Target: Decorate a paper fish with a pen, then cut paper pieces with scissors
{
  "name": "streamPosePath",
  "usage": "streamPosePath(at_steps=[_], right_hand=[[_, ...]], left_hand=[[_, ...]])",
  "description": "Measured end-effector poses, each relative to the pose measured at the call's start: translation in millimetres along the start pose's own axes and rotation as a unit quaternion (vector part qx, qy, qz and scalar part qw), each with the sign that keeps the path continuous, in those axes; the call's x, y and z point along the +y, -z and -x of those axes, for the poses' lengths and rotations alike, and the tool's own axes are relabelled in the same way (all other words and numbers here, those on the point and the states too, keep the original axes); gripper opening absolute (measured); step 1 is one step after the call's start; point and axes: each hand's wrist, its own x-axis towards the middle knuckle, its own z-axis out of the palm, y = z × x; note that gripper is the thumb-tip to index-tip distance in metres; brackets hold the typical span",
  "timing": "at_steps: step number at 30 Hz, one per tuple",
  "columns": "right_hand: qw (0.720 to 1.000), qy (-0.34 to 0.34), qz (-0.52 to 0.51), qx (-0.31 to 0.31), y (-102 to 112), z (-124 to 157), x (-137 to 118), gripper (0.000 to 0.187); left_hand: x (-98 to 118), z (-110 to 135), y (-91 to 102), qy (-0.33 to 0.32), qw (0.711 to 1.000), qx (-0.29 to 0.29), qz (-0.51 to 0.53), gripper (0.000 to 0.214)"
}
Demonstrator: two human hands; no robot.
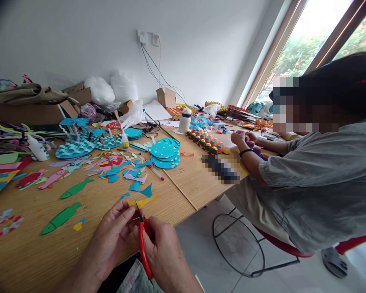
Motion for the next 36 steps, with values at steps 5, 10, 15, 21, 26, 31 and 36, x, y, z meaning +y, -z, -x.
streamPosePath(at_steps=[5,10,15,21,26,31,36], right_hand=[[1.0,-0.005,0.021,0.004,2,-1,1,0.039],[0.999,-0.019,0.024,0.009,1,-6,7,0.036],[0.999,-0.036,0.003,0.019,7,-8,7,0.039],[1.0,-0.013,-0.021,0.01,29,-12,-8,0.024],[0.969,-0.008,-0.198,-0.148,15,-22,-36,0.006],[0.935,-0.078,-0.215,-0.272,-22,-34,-49,0.011],[0.961,-0.079,-0.164,-0.209,-36,-66,-40,0.01]], left_hand=[[-2,-4,0.4,0.002,1.0,-0.007,-0.004,0.011],[-7,-12,0.6,0.008,1.0,-0.009,-0.013,0.013],[2,-11,5.1,0.002,0.999,0.027,-0.017,0.017],[56,10,33.2,-0.073,0.993,0.095,-0.02,0.018],[81,31,52.2,-0.109,0.982,0.142,-0.053,0.019],[81,43,64.1,-0.13,0.979,0.13,-0.088,0.015],[79,44,76.1,-0.121,0.98,0.129,-0.092,0.014]])
